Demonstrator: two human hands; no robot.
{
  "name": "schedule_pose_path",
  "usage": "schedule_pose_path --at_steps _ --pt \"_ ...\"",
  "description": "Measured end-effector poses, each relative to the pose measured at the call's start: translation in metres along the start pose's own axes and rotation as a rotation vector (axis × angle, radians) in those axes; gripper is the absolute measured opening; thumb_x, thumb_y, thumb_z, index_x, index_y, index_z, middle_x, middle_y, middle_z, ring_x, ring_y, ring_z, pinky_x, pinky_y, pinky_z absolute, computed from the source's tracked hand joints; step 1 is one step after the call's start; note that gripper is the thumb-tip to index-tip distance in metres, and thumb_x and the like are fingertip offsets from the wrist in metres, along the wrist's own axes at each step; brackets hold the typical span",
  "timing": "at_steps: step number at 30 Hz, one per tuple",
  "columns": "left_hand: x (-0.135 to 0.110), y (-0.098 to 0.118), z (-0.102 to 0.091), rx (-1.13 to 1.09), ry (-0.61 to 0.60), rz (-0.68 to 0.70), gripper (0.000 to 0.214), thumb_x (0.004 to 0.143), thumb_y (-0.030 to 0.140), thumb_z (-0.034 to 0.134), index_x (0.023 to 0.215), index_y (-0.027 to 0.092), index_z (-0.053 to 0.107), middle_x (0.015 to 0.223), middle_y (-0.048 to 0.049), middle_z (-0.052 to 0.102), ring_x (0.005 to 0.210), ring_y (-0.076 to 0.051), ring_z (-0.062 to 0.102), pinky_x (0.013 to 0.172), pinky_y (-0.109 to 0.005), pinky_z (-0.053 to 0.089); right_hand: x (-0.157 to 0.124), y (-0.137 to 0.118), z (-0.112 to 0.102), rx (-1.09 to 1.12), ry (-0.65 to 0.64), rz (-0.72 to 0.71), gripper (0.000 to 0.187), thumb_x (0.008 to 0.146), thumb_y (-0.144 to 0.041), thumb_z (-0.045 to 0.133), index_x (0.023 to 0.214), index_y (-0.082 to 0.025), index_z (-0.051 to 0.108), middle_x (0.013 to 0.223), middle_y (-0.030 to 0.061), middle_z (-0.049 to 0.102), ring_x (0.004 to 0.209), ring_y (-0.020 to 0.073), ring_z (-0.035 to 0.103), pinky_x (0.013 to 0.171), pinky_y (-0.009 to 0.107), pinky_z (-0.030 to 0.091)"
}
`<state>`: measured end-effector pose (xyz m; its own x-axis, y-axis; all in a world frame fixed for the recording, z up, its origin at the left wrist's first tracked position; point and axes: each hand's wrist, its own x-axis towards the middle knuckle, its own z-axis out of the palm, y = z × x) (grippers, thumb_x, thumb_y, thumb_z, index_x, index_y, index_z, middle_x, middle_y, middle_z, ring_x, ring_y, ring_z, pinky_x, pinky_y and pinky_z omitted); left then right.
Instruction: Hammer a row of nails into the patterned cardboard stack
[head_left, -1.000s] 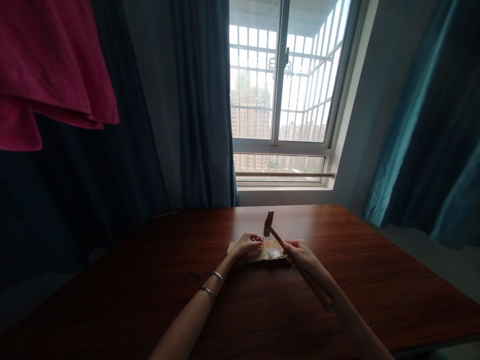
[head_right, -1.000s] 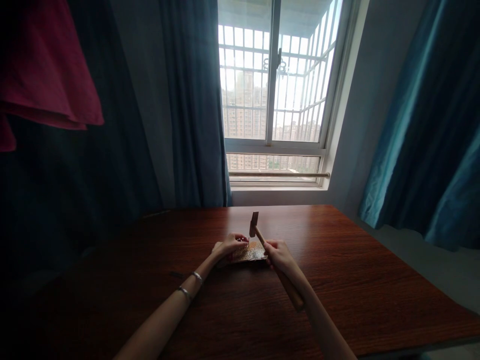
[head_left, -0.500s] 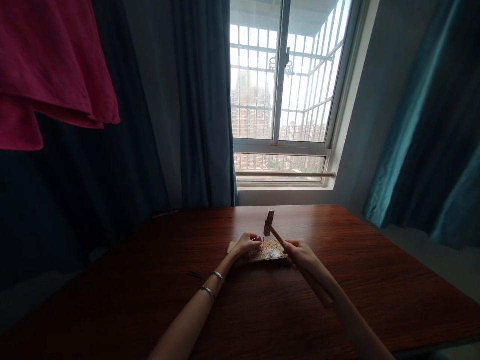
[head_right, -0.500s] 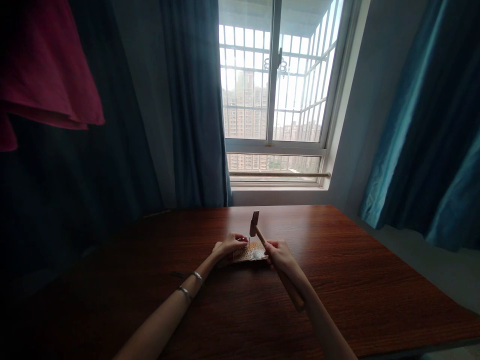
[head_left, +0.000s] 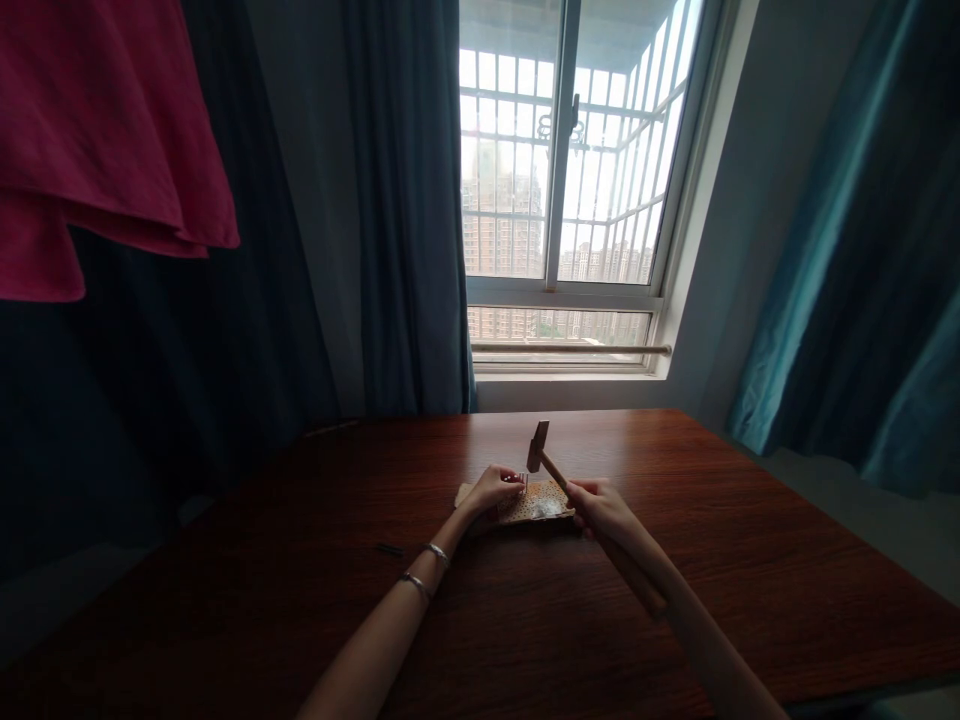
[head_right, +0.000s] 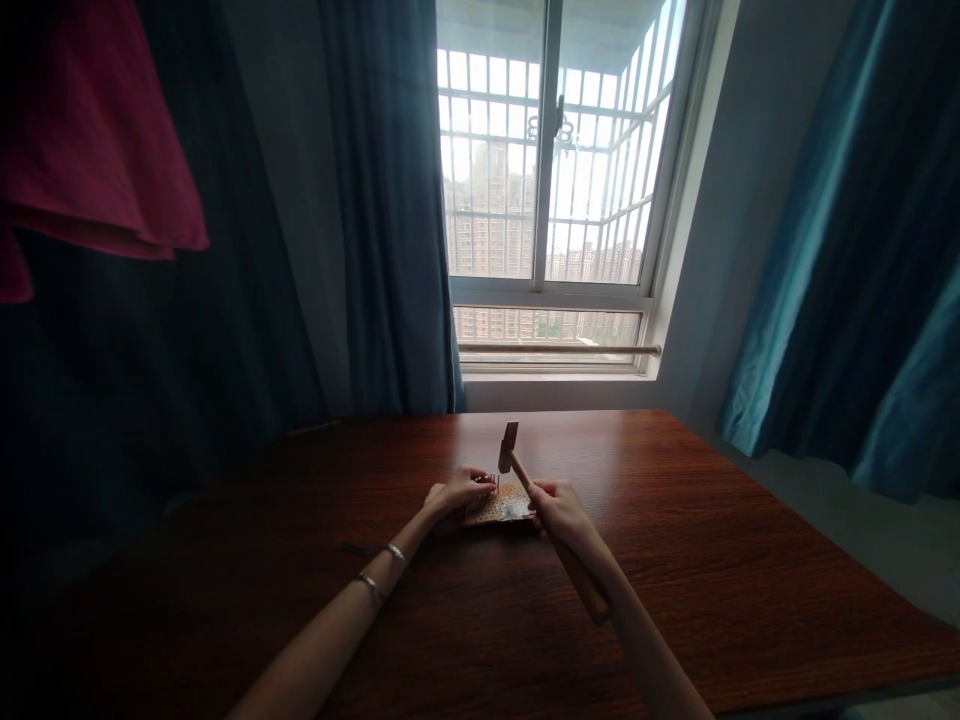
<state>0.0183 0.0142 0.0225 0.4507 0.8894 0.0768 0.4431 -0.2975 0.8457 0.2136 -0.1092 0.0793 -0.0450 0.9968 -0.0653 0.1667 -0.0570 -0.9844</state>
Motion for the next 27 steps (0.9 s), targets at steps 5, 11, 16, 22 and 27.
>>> schedule_pose_path --at_steps 5,11,16,22,27 --pt "0.006 -0.010 0.005 -0.029 0.003 0.017 0.037 0.061 0.044 0.062 0.073 0.009 0.068 0.064 -0.0020 0.060 0.060 -0.014 0.049 0.053 -0.022 0.030 0.002 -0.001 0.001 -0.002 -0.028 -0.022 0.039 0.071 -0.047 0.051 0.081 -0.011 0.058 0.063 -0.0003 0.049 0.039 0.0059 0.042 0.031 0.018 0.033" --pt "0.014 -0.021 0.009 -0.029 0.034 0.034 0.040 0.059 0.046 0.063 0.071 0.008 0.069 0.061 -0.0018 0.059 0.059 -0.013 0.048 0.053 -0.021 0.029 0.002 -0.005 0.005 0.014 -0.016 -0.040 0.036 0.070 -0.047 0.051 0.075 -0.012 0.056 0.063 -0.0006 0.048 0.039 0.0054 0.041 0.031 0.019 0.033" --pt "0.015 -0.024 0.008 -0.021 0.020 0.050 0.040 0.060 0.045 0.063 0.073 0.008 0.070 0.061 -0.0023 0.060 0.058 -0.013 0.048 0.053 -0.022 0.031 0.004 -0.008 0.006 -0.001 -0.026 -0.014 0.035 0.069 -0.046 0.052 0.071 -0.012 0.054 0.061 -0.0009 0.047 0.038 0.0055 0.042 0.030 0.018 0.034" --pt "0.014 -0.024 0.009 -0.027 0.015 0.045 0.040 0.060 0.046 0.063 0.072 0.008 0.069 0.061 -0.0023 0.060 0.057 -0.013 0.048 0.052 -0.022 0.031 0.005 -0.008 0.006 0.029 -0.014 -0.037 0.036 0.070 -0.047 0.053 0.073 -0.012 0.055 0.064 -0.0009 0.048 0.039 0.0057 0.042 0.029 0.019 0.034" --pt "0.011 -0.019 0.008 -0.021 0.019 0.019 0.036 0.060 0.043 0.063 0.072 0.009 0.069 0.061 -0.0021 0.060 0.059 -0.013 0.049 0.053 -0.022 0.031 0.004 -0.006 0.006 0.045 -0.025 -0.026 0.036 0.069 -0.048 0.053 0.073 -0.012 0.055 0.062 -0.0014 0.048 0.039 0.0058 0.042 0.030 0.018 0.034"
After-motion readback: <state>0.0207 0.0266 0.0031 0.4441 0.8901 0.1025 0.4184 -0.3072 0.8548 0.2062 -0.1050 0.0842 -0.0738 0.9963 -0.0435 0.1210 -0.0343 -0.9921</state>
